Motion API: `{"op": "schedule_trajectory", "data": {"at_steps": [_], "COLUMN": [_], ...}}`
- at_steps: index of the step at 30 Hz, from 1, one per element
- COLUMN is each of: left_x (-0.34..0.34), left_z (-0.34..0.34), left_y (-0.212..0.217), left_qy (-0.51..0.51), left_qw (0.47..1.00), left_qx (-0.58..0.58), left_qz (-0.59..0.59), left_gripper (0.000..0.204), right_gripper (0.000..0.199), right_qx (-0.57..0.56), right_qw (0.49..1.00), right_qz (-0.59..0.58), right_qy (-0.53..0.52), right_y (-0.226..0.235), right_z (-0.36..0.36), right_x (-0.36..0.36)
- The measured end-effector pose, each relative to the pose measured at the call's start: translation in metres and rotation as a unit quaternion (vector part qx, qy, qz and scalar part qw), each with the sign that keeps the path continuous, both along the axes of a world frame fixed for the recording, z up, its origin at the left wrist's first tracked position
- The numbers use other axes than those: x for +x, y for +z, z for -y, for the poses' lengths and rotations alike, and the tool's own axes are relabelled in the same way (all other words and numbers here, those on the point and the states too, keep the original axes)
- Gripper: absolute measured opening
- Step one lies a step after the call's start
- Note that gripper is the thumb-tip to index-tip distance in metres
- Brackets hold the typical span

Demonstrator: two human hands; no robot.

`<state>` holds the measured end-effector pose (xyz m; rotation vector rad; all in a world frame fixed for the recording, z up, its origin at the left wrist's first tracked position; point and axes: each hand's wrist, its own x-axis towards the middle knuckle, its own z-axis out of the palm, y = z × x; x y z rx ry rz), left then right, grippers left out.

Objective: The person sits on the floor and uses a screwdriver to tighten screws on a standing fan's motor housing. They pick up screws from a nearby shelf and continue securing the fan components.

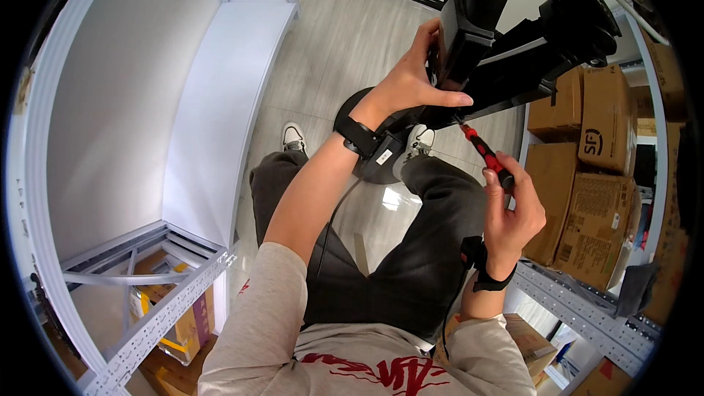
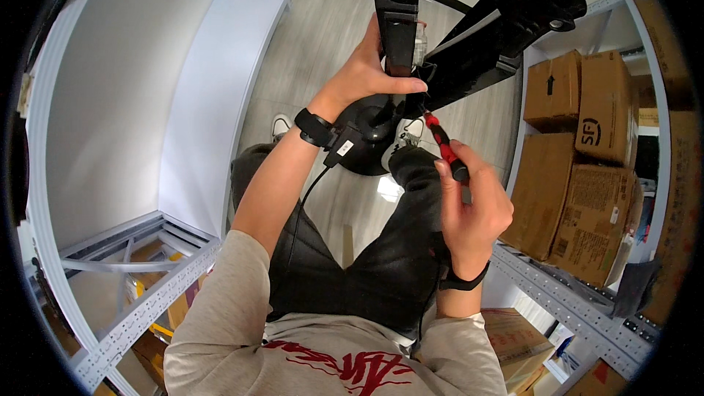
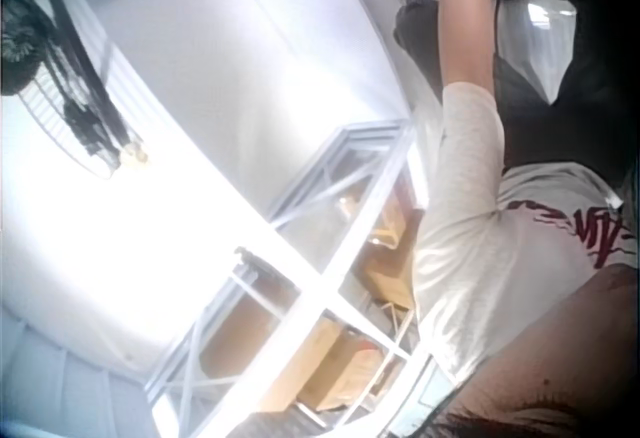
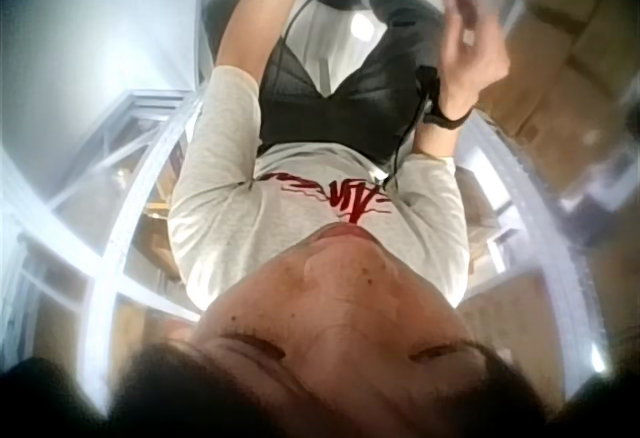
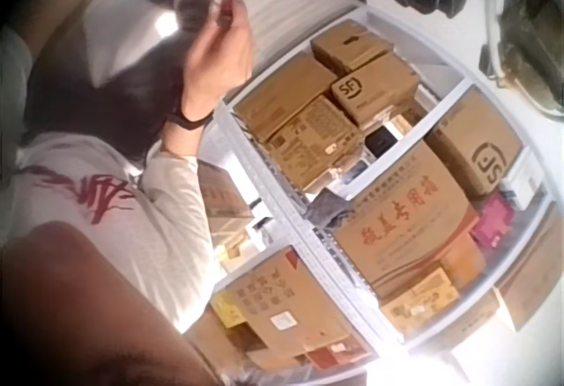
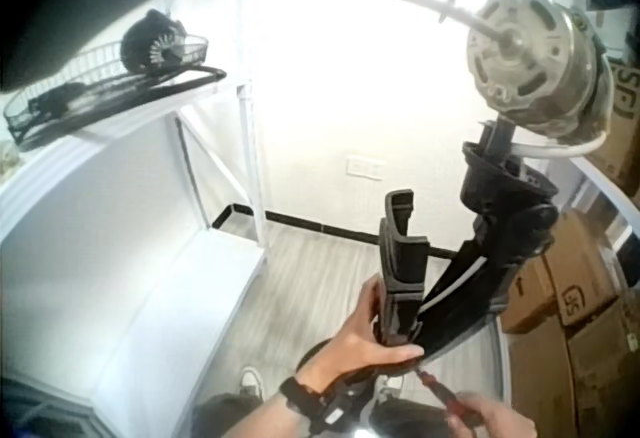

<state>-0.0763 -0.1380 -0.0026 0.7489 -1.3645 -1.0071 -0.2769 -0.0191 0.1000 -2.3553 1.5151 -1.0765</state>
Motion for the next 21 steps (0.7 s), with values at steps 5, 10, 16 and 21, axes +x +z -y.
{"op": "schedule_trajectory", "data": {"at_steps": [5, 10, 16, 21], "left_x": [-0.002, -0.001, 0.001, -0.003], "left_z": [-0.003, -0.002, -0.004, -0.004], "left_y": [-0.002, -0.004, 0.001, 0.006], "left_qy": [0.038, 0.036, 0.034, 0.027], "left_qw": [0.999, 0.999, 0.999, 1.0], "left_qx": [-0.023, -0.027, -0.015, -0.013], "left_qz": [0.005, -0.002, -0.011, -0.003], "left_gripper": [0.107, 0.106, 0.107, 0.11], "right_gripper": [0.021, 0.022, 0.022, 0.019], "right_qx": [0.008, 0.002, -0.011, -0.066], "right_qw": [0.998, 0.999, 1.0, 0.997], "right_qz": [-0.044, -0.032, 0.011, -0.044], "right_qy": [0.036, -0.002, -0.028, -0.007], "right_y": [-0.006, -0.014, -0.025, -0.017], "right_z": [0.005, 0.012, 0.022, 0.033], "right_x": [0.006, 0.005, 0.007, 0.026]}}
